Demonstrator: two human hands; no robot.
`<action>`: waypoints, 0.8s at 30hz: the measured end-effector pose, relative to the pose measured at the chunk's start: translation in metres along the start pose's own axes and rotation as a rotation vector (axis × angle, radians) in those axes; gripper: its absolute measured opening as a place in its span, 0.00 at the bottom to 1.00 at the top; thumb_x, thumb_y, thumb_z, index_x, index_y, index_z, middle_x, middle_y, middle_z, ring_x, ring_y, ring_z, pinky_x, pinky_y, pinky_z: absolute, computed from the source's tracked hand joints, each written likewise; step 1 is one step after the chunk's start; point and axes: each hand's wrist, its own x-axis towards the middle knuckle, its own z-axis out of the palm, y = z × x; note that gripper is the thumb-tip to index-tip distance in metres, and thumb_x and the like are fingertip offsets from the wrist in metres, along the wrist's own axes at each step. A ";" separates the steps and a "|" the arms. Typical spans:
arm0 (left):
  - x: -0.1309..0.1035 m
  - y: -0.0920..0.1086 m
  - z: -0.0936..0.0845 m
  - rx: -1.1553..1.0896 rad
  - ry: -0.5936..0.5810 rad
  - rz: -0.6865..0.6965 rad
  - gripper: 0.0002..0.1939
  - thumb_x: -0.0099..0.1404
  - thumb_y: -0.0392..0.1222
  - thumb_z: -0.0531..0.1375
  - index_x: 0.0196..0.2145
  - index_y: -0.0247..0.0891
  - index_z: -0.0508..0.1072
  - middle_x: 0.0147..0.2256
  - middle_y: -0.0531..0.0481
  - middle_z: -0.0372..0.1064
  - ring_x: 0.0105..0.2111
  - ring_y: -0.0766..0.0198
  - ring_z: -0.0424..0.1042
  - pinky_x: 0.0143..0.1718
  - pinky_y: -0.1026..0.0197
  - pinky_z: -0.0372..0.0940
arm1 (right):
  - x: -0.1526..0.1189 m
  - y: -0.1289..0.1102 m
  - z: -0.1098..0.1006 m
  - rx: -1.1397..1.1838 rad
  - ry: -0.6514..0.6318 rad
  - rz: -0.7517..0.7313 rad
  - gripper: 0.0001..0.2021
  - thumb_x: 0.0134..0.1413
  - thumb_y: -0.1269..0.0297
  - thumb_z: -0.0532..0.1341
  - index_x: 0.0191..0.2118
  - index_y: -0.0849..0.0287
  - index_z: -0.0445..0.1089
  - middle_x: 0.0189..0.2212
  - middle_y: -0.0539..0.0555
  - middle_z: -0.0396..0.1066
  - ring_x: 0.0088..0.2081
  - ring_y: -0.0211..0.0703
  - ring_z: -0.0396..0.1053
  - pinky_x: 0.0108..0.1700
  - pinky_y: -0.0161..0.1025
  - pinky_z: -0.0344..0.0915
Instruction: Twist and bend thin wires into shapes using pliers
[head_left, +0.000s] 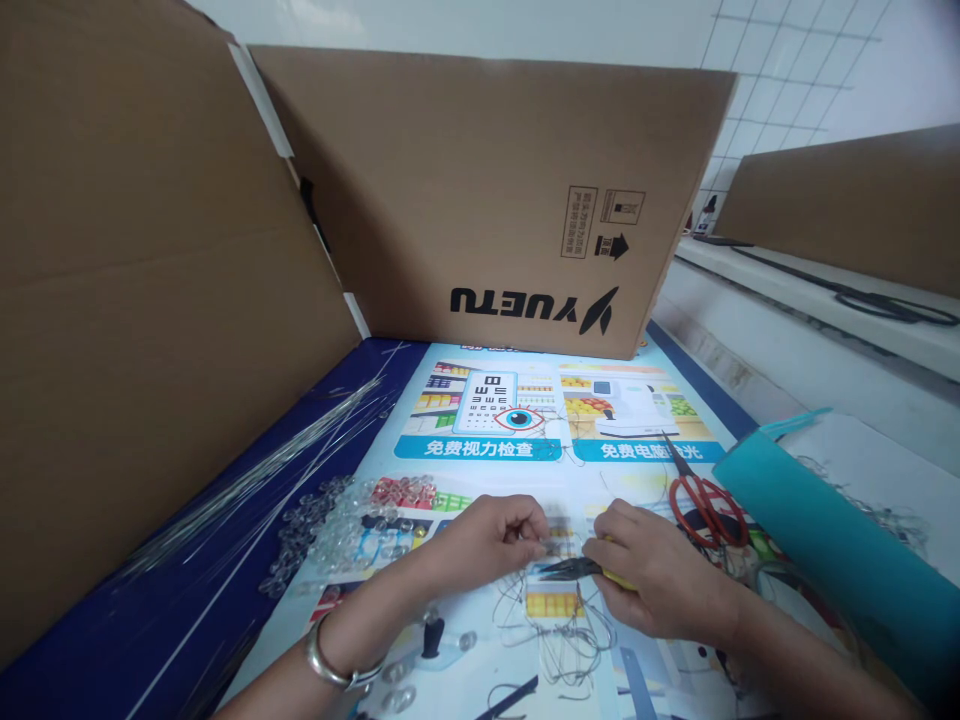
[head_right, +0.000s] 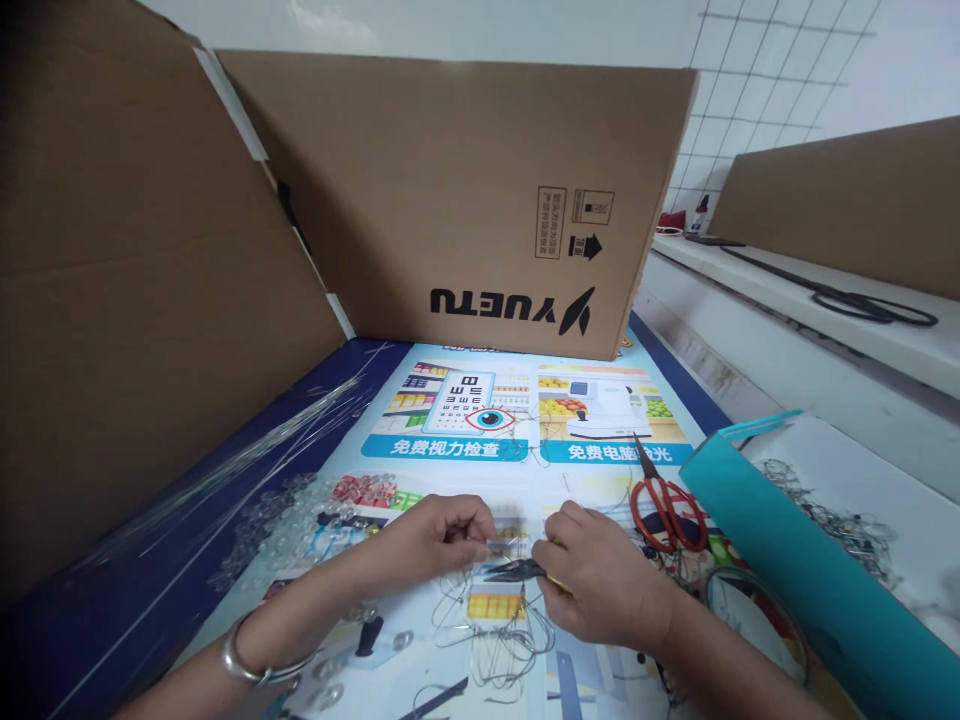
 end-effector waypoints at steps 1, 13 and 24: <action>0.000 -0.001 0.000 0.012 0.000 0.005 0.02 0.58 0.35 0.56 0.31 0.35 0.68 0.23 0.57 0.58 0.23 0.71 0.56 0.23 0.68 0.51 | 0.000 0.000 0.000 0.001 -0.002 0.001 0.04 0.53 0.67 0.53 0.31 0.58 0.63 0.31 0.54 0.61 0.35 0.45 0.57 0.36 0.41 0.54; -0.002 -0.002 -0.002 0.120 -0.002 0.003 0.04 0.60 0.39 0.54 0.30 0.37 0.67 0.23 0.57 0.57 0.23 0.71 0.55 0.23 0.68 0.50 | -0.002 0.005 -0.002 0.017 0.026 0.012 0.03 0.50 0.68 0.54 0.31 0.58 0.65 0.30 0.54 0.61 0.35 0.44 0.57 0.37 0.41 0.55; -0.001 -0.003 -0.002 0.125 -0.002 0.012 0.04 0.60 0.37 0.54 0.31 0.37 0.68 0.23 0.57 0.58 0.23 0.70 0.55 0.23 0.68 0.49 | -0.001 0.004 -0.001 -0.006 0.071 0.108 0.04 0.51 0.68 0.54 0.31 0.58 0.65 0.30 0.54 0.61 0.36 0.45 0.57 0.36 0.40 0.55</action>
